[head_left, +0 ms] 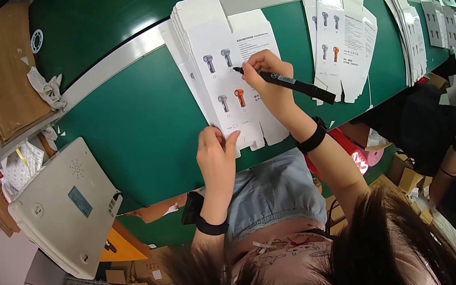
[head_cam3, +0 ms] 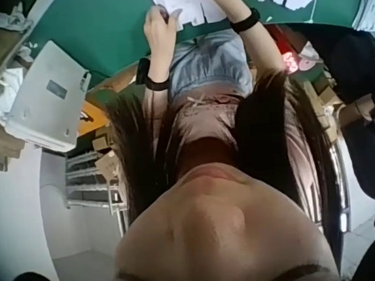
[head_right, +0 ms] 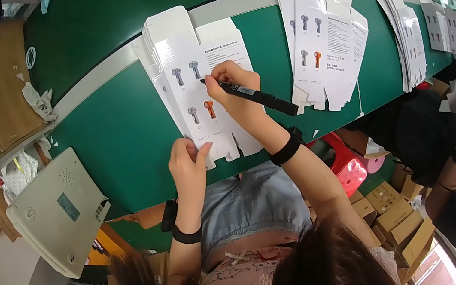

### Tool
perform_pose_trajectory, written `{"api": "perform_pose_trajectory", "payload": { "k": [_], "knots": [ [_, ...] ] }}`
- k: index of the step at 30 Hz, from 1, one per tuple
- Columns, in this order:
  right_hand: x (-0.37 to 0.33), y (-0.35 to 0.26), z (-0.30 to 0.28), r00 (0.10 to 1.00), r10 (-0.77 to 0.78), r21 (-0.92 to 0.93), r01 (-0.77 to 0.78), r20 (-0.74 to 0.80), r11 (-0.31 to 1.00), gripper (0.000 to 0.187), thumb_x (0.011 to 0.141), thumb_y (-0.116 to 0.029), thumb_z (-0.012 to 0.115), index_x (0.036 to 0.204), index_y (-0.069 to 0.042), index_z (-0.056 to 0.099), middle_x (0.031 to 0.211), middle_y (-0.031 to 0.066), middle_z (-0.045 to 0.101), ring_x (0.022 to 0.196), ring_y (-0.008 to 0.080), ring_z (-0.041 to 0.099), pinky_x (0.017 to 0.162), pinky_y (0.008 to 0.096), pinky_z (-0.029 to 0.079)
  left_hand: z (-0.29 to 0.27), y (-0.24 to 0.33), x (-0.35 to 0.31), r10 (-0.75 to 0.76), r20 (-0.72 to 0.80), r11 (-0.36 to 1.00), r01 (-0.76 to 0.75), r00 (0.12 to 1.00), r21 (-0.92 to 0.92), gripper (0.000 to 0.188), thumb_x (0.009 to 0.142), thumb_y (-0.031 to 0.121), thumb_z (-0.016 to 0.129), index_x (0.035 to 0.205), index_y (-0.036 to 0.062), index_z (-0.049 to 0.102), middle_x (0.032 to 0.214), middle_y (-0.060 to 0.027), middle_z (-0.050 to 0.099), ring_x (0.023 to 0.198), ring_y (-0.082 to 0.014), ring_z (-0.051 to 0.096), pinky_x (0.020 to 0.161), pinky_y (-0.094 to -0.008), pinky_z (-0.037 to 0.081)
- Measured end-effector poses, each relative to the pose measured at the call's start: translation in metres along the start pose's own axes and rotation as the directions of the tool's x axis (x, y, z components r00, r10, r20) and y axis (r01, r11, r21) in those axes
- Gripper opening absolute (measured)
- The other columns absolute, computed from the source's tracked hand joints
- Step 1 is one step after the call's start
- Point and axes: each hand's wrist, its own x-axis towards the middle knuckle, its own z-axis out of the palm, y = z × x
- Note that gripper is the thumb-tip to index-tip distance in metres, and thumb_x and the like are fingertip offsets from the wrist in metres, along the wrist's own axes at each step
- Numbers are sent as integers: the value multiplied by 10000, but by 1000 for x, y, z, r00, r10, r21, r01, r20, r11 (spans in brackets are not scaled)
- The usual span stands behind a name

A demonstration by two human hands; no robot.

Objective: The person marks paper boxes with a marker, moves them aside, and walks to a large bag to retrieve more. After returning to the table, the person continues marking the remaining boxes one by one.

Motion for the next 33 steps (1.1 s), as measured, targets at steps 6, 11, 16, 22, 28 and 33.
{"api": "perform_pose_trajectory", "payload": {
  "k": [6, 11, 16, 22, 28, 33],
  "knots": [
    [0, 8, 5, 998, -50, -105, 47, -27, 993, 61, 746, -22, 586, 728, 12, 539, 585, 17, 555, 509, 43, 488, 477, 160, 375, -1, -2, 2, 0, -7, 999, -1, 1000, -34, 283, 719, 151, 661, 725, -3, 423, 644, -103, 439, 520, -228, 433, 479, -322, 371],
    [1, 3, 7, 998, -51, -197, 45, -23, 979, 59, 740, -25, 590, 720, 10, 547, 585, 16, 556, 509, 45, 492, 480, 161, 376, -1, -4, 2, 13, 0, 1000, -13, 1000, -25, 283, 717, 146, 663, 724, -1, 422, 641, -101, 436, 514, -221, 430, 474, -321, 369],
    [1, 4, 6, 992, -127, -256, 119, -13, 959, 56, 737, -23, 591, 714, 9, 551, 585, 14, 554, 515, 50, 498, 488, 163, 382, 0, -5, 3, 12, 1, 999, -12, 1000, -32, 284, 713, 142, 667, 723, 0, 421, 641, -101, 439, 511, -221, 429, 473, -322, 370],
    [-11, -2, -6, 992, -16, 199, 42, -128, 979, 71, 751, -32, 579, 715, 17, 541, 593, 31, 558, 534, 65, 527, 498, 173, 405, 1, -5, 2, 21, -21, 999, -22, 1000, -27, 275, 708, 125, 670, 715, 0, 425, 623, -95, 444, 505, -207, 433, 468, -312, 371],
    [-59, -3, -8, 993, 36, 92, -47, 117, 995, 89, 746, -34, 578, 687, 4, 522, 594, 30, 549, 528, 85, 531, 481, 194, 415, 1, -6, 2, 32, -25, 999, -33, 999, -28, 279, 711, 122, 667, 726, -4, 419, 643, -105, 447, 504, -221, 443, 462, -318, 374],
    [-63, 4, -5, 958, -170, -142, 206, 231, 968, 81, 688, -2, 595, 670, -11, 517, 585, 48, 539, 490, 115, 514, 453, 219, 396, 2, -4, 2, 10, -19, 999, -11, 1000, -51, 275, 712, 110, 666, 732, -5, 417, 643, -105, 448, 501, -217, 447, 458, -314, 376]
  ]
}}
